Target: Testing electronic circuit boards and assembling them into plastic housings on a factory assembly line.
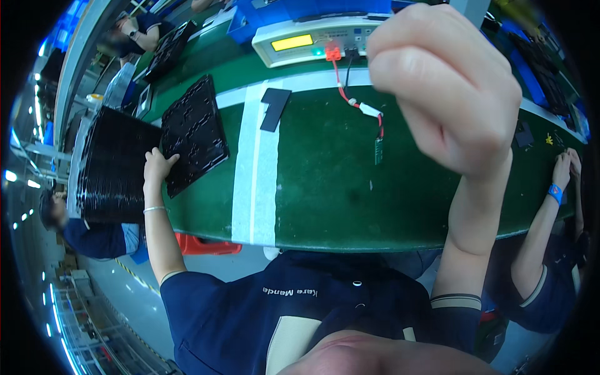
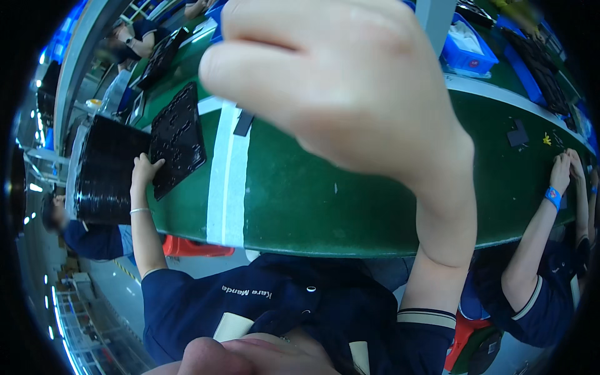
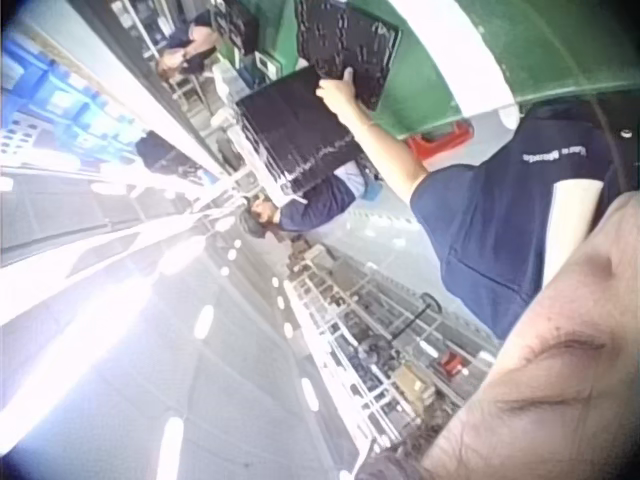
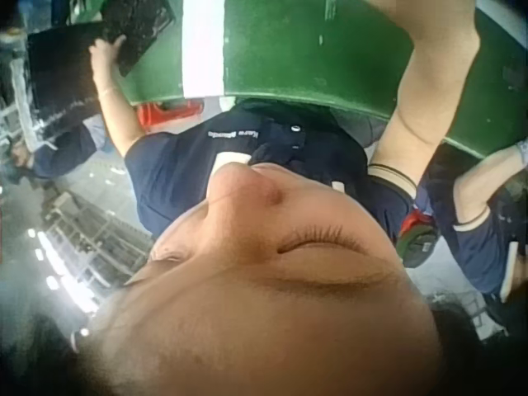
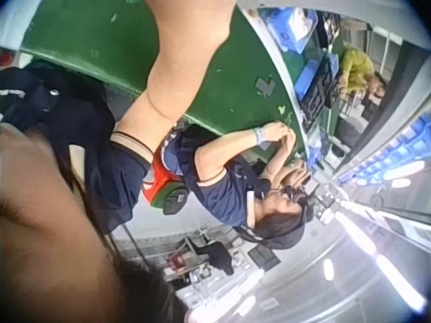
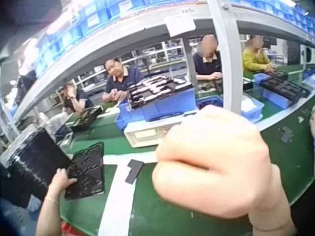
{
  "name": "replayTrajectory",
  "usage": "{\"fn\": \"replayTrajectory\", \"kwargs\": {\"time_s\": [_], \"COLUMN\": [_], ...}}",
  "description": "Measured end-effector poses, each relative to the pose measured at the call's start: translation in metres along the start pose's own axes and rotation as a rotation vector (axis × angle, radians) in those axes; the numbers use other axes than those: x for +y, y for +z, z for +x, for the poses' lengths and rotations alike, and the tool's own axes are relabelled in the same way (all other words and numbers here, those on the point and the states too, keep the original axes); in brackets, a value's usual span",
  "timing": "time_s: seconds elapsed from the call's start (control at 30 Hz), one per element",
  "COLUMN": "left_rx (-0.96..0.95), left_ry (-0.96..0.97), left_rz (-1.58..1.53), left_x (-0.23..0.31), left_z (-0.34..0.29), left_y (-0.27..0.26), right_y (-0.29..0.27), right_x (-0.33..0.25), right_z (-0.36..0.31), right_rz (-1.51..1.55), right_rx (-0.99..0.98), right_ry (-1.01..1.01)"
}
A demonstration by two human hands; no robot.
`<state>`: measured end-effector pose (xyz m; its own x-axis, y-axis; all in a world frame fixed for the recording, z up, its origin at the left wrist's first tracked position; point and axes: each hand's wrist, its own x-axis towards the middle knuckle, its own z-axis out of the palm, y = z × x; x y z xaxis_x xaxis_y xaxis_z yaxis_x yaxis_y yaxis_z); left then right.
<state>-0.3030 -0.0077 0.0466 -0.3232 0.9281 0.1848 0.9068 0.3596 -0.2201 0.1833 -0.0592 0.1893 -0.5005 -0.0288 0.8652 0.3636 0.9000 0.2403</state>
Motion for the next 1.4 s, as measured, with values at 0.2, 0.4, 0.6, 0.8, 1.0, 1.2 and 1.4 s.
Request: {"fn": "replayTrajectory", "kwargs": {"time_s": [0.2, 0.4, 0.6, 0.8, 1.0, 1.2, 1.4], "left_rx": [-0.298, -0.254, -0.139, -0.056, 0.146, 0.211, 0.342], "left_ry": [-0.173, -0.247, 0.035, 0.125, 0.163, 0.043, 0.080], "left_rz": [-0.253, -0.624, -0.546, -0.362, -0.384, -1.198, -1.746], "left_x": [-0.062, -0.035, -0.042, -0.024, -0.036, -0.056, -0.053], "left_z": [0.022, -0.005, 0.000, 0.019, 0.028, -0.004, -0.044], "left_y": [0.038, 0.014, 0.032, 0.024, 0.031, -0.006, -0.022], "right_y": [0.001, -0.004, 0.004, 0.013, 0.025, 0.052, 0.103], "right_x": [0.000, 0.001, 0.002, 0.008, 0.000, -0.003, -0.037], "right_z": [-0.006, -0.013, -0.018, -0.021, -0.020, -0.032, -0.047], "right_rz": [-0.045, -0.060, -0.084, -0.150, -0.109, -0.050, 0.268], "right_rx": [-0.038, -0.119, -0.167, -0.205, -0.265, -0.376, -0.440], "right_ry": [0.126, 0.146, 0.189, 0.150, 0.150, 0.184, 0.469]}}
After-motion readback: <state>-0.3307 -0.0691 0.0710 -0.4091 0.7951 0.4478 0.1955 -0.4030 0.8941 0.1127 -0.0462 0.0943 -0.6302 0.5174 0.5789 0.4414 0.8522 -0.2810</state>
